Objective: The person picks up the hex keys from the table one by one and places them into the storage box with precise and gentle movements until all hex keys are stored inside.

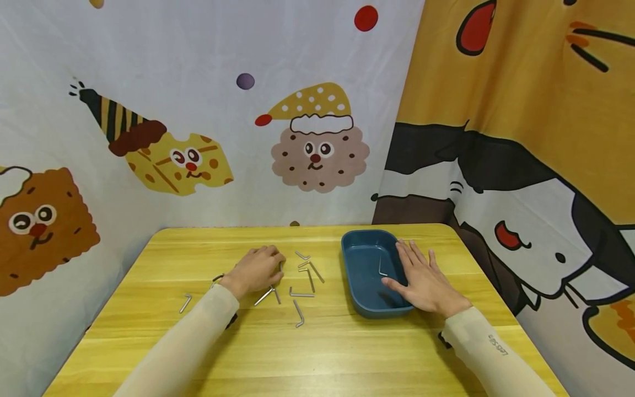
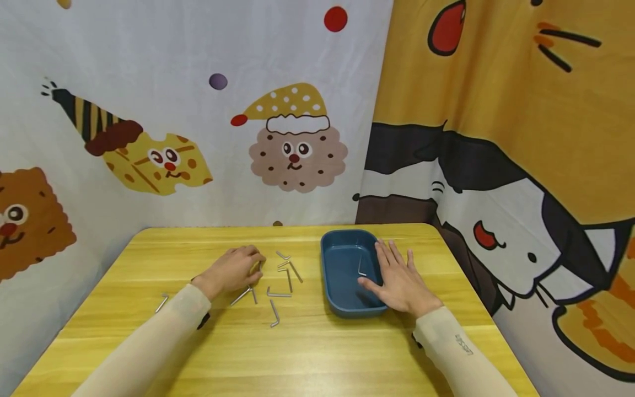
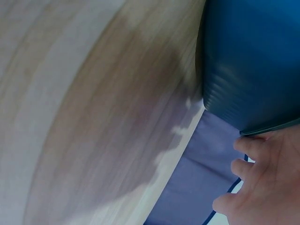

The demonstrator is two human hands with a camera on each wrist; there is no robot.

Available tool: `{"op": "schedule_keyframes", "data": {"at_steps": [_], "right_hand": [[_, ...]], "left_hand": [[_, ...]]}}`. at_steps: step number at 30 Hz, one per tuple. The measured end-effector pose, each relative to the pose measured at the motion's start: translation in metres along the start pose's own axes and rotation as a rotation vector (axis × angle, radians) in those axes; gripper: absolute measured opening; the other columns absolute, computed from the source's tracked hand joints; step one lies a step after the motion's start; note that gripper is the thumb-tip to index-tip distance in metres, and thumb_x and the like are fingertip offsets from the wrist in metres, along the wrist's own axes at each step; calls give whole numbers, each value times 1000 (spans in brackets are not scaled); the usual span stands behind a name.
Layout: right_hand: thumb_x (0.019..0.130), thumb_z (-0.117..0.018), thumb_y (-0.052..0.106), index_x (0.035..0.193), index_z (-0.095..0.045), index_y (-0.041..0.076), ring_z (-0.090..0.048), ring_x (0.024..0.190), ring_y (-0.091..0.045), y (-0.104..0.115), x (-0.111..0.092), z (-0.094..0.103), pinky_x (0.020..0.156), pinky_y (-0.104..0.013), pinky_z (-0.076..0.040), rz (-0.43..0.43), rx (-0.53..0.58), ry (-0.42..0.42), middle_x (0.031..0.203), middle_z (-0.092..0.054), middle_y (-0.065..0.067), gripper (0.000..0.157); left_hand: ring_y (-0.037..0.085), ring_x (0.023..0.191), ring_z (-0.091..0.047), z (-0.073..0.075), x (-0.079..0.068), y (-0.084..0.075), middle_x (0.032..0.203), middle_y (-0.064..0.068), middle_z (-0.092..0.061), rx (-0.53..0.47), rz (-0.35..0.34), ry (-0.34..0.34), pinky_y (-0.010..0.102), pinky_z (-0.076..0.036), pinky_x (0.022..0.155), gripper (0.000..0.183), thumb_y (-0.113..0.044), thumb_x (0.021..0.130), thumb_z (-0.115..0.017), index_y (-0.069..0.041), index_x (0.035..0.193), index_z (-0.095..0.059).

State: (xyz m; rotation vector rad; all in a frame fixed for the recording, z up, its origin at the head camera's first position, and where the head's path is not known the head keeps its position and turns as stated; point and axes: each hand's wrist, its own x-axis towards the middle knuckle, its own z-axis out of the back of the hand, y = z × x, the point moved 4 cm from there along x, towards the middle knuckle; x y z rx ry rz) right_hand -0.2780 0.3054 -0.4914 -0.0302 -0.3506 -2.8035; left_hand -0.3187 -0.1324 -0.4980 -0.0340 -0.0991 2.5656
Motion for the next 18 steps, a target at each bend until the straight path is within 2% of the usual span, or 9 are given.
{"op": "schedule_keyframes", "data": {"at_steps": [8,18], "right_hand": [[112,-57,78,186,-19,1,-14,181,-54,-1,1,-1,139,-89,-6,-3,-5,2,195,-20,-24,113],[112,-57,79,185,-20,1,-15,181,-55,-1,0,-1,139,-89,-6,1,-11,-5,195,-21,-24,113]], "left_hand": [[36,129,-71,1,1,0,143,14,-72,-18,8,-1,64,-60,119,40,-35,116,-76,-10,147,-77],[31,116,-70,1,3,-2,133,14,-71,-9,13,3,56,-64,108,33,-32,115,-76,-9,138,-79]]}}
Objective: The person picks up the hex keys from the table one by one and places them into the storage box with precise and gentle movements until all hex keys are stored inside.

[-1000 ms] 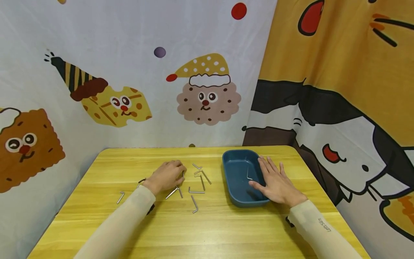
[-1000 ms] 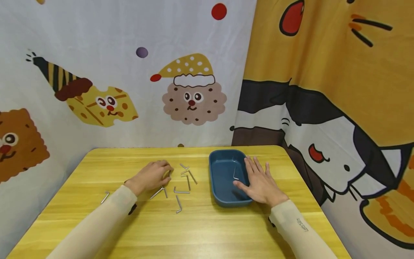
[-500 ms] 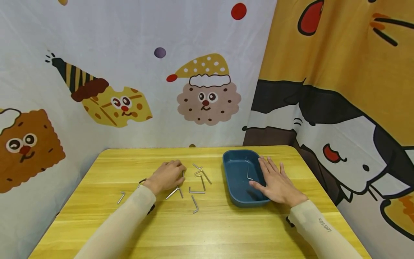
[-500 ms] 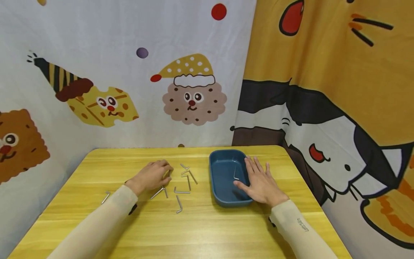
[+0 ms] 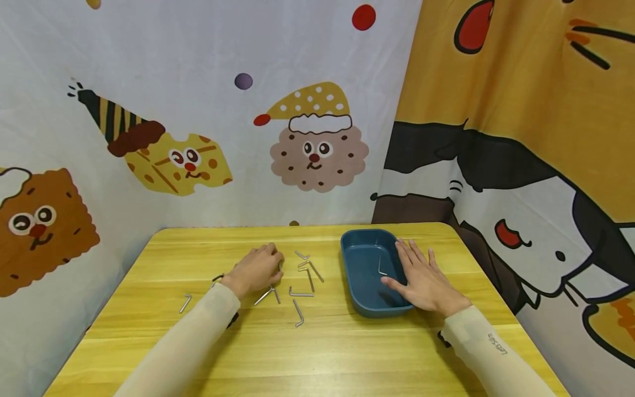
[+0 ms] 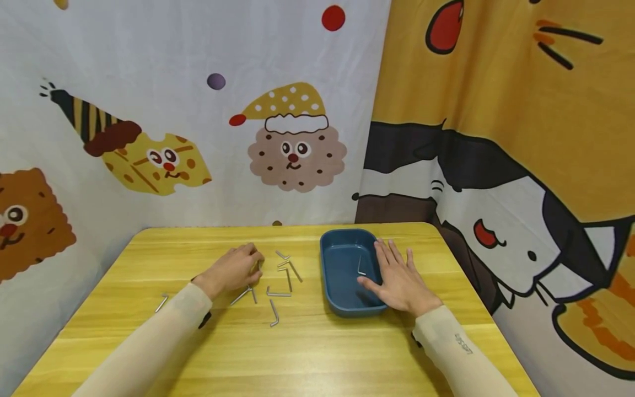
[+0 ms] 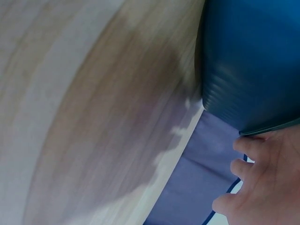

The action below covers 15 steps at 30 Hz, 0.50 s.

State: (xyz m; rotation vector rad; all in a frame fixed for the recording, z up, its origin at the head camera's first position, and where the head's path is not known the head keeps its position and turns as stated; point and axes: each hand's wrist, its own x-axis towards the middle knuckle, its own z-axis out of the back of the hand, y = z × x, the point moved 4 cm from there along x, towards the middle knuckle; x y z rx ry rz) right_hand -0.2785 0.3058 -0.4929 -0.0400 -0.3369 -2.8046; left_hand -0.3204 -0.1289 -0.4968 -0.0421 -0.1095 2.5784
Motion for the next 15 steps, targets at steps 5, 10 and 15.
{"op": "schedule_keyframes", "data": {"at_steps": [5,10,15], "right_hand": [[112,-58,77,185,-20,0,-14,181,-54,0,0,-1,138,-89,-5,1,6,-1,195,-20,-24,113],[113,-58,76,185,-20,0,-14,181,-54,0,0,-2,138,-89,-5,3,6,-5,195,-20,-24,112],[112,-57,78,185,-20,0,-13,182,-53,-1,0,-1,139,-89,-4,-3,7,0,195,-20,-24,113]], "left_hand": [[30,112,-69,1,-1,-2,132,15,-70,17,-27,-25,52,-65,102,27,-29,115,-76,-7,132,-80],[28,108,-69,4,-2,-5,129,16,-70,47,-79,-90,46,-68,97,28,-24,113,-78,-3,130,-80],[30,115,-72,7,-2,-10,134,18,-71,87,-140,-162,44,-69,101,34,-26,112,-79,-1,135,-79]]}}
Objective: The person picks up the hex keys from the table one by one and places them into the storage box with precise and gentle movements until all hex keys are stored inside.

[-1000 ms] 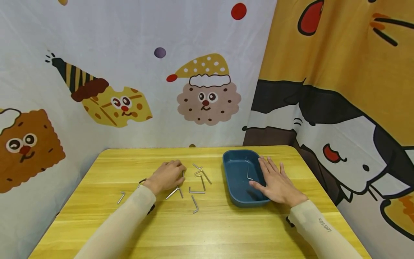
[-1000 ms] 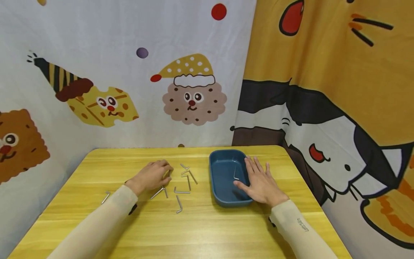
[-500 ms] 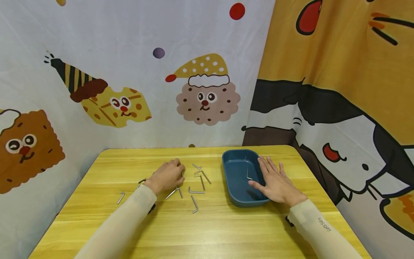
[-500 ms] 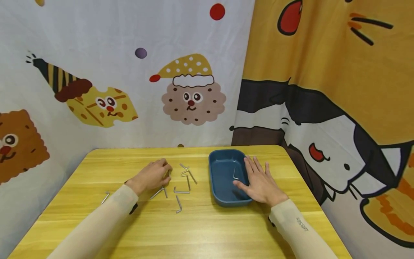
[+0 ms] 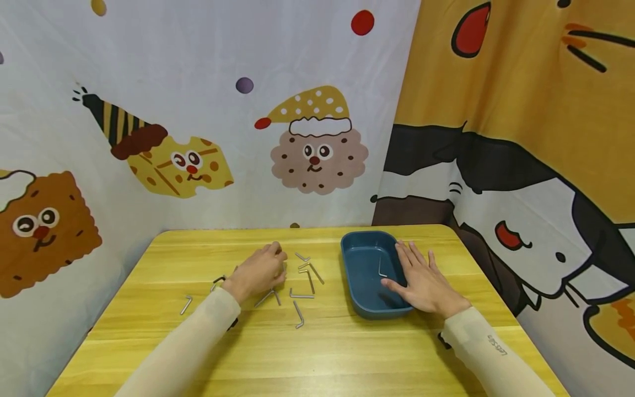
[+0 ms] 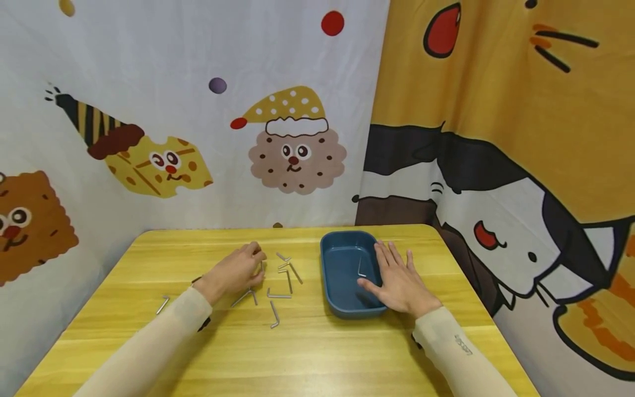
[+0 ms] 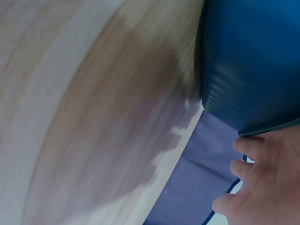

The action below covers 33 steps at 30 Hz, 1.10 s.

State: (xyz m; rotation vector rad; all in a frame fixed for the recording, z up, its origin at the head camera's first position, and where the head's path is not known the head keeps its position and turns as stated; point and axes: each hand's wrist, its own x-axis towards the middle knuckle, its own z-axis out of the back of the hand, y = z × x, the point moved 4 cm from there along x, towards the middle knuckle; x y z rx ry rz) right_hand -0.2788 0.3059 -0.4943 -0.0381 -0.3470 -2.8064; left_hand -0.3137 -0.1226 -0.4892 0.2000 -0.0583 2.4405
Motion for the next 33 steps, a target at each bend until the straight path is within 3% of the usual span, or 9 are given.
{"op": "schedule_keyframes", "data": {"at_steps": [5,9,14,21,33], "right_hand": [[112,-58,78,186,-19,1,-13,182,-53,1,1,1,139,-88,-4,-6,1,10,195,-19,-24,113],[113,-61,74,186,-18,1,-13,182,-54,2,2,2,139,-88,-4,-5,1,11,195,-19,-23,112],[112,-61,74,186,-18,1,-13,182,-53,2,2,2,139,-88,-5,-4,0,10,195,-19,-23,112],[112,-60,76,186,-18,1,-13,182,-53,0,2,1,139,-87,-6,-6,-5,8,195,-19,-24,113],[112,-63,73,186,-19,1,-14,181,-54,1,2,0,139,-88,-6,-8,-7,6,195,-20,-24,112]], "left_hand": [[31,119,-72,5,1,-6,140,19,-68,-4,-34,-61,41,-68,104,37,-25,112,-78,0,139,-76],[35,131,-73,10,5,-13,151,22,-66,0,-63,-89,44,-66,115,40,-26,112,-78,-2,144,-74],[39,138,-72,16,11,-24,153,22,-69,70,-143,-152,49,-61,123,38,-26,111,-80,-3,141,-76],[34,141,-71,26,18,-43,152,15,-72,173,-219,-219,50,-61,124,30,-27,111,-79,-11,136,-77],[30,140,-71,41,37,-71,152,10,-72,216,-268,-268,51,-58,127,26,-31,113,-77,-16,134,-77]]}}
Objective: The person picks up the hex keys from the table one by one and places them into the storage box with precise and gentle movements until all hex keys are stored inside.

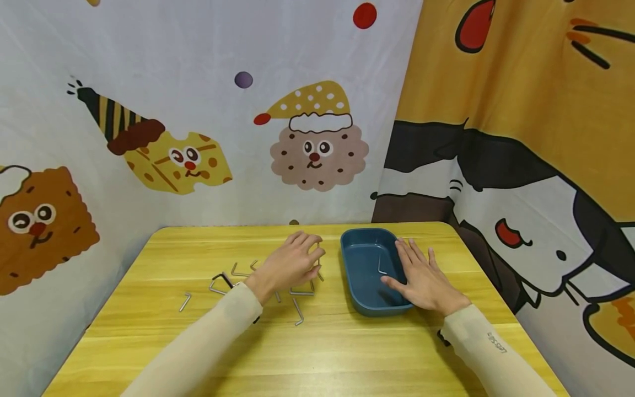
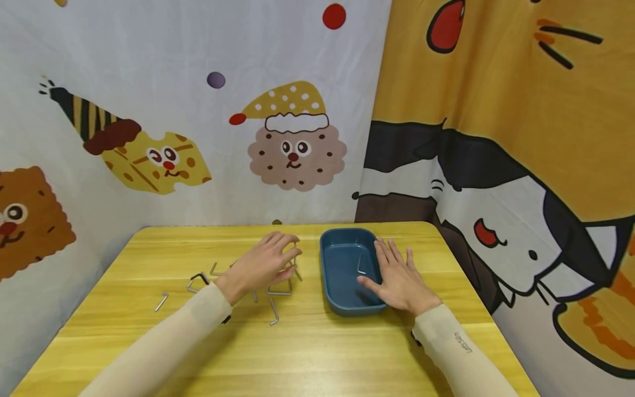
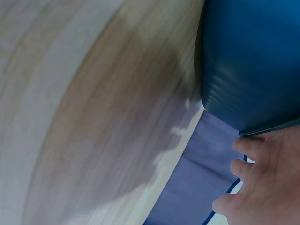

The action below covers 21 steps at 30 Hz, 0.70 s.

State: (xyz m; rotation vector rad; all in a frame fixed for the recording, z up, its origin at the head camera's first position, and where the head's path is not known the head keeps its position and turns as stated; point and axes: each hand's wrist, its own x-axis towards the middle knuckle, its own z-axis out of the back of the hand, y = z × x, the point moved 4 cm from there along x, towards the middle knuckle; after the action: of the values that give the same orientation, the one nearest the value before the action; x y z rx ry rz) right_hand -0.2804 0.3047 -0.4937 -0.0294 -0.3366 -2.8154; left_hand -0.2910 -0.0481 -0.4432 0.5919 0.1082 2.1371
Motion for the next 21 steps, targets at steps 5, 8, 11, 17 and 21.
{"op": "schedule_keyframes", "data": {"at_steps": [5,8,11,17,21], "right_hand": [[112,-63,72,186,-19,2,-14,181,-54,0,-1,0,139,-88,-6,-2,-4,0,195,-20,-24,111],[112,-63,73,186,-19,2,-14,181,-54,0,-1,0,139,-88,-6,-3,0,1,195,-20,-24,112],[112,-61,76,186,-19,2,-14,182,-54,0,-1,0,139,-88,-5,-1,0,1,195,-20,-24,113],[111,-59,78,186,-19,3,-13,181,-55,0,-1,1,138,-89,-3,-1,1,-1,195,-20,-24,114],[111,-59,79,186,-20,3,-13,181,-57,0,-1,1,138,-89,-4,-5,-5,-4,194,-19,-26,114]], "left_hand": [[31,140,-71,2,9,-4,153,10,-72,-38,5,-3,52,-56,129,24,-29,113,-76,-15,132,-77],[31,140,-71,2,13,-6,152,11,-72,-49,5,-11,52,-57,128,22,-28,113,-76,-15,131,-77],[31,140,-71,1,17,-7,152,10,-72,-54,4,-16,50,-58,126,22,-29,114,-74,-15,131,-77],[32,142,-71,-1,25,-9,153,11,-72,-87,1,-19,50,-59,125,21,-28,115,-73,-15,131,-78],[33,142,-71,-1,32,-12,153,12,-72,-104,-2,-12,51,-61,124,24,-29,114,-74,-14,133,-78]]}}
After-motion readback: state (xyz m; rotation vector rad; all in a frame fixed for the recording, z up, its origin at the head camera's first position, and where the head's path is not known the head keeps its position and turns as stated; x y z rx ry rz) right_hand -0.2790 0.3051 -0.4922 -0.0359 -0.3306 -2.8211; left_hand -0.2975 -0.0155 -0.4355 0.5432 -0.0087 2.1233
